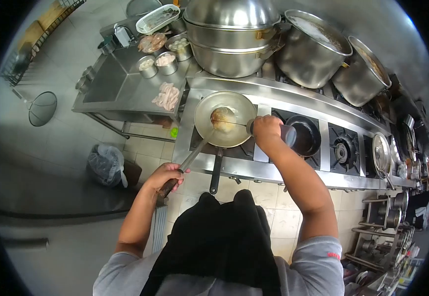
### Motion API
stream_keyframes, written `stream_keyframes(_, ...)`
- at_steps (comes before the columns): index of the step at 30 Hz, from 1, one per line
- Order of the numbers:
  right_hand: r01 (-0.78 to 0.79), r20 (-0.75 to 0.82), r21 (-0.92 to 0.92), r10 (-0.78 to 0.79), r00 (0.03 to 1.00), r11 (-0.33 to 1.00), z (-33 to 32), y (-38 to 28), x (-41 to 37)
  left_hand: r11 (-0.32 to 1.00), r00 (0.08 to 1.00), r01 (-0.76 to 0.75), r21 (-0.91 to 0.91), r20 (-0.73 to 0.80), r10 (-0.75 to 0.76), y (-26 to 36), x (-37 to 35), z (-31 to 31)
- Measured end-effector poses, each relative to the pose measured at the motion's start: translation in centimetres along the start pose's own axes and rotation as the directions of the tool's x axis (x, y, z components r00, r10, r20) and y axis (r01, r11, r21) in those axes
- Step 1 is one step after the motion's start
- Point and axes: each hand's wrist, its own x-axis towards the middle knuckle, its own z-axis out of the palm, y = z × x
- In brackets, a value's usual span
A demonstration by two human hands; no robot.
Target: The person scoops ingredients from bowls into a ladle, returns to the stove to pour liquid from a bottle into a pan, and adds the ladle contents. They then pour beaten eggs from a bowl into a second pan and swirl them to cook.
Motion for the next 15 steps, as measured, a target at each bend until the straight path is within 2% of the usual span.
stream_keyframes(2,-0.036,0.005,-0.022,0.036,0.999,0.999,-0.2,-0.5,0.1,0.997,0.999,0.020,-0.080,0.047,-0.016,-0.2,0.3,-1.8)
stream_keyframes(6,-0.101,0.039,-0.053,0.103,0.994,0.993,-1.5,-1.6,-0.4,0.994,0.995,0.025,-0.102,0.096,-0.015,0.5,0.1,-3.4)
stream_keyframes(8,-0.140,0.078,-0.050,0.144,0.987,0.989,-1.0,-1.9,-0.1,1.000,0.996,0.006,-0.014,0.087,-0.005,1.0,-0.2,-3.5)
stream_keyframes(15,-0.186,0.016,-0.062,0.187,0.982,0.981,-0.1,-2.8,-0.3,0.975,0.999,-0.048,0.217,0.035,0.042,2.1,-1.6,-3.6)
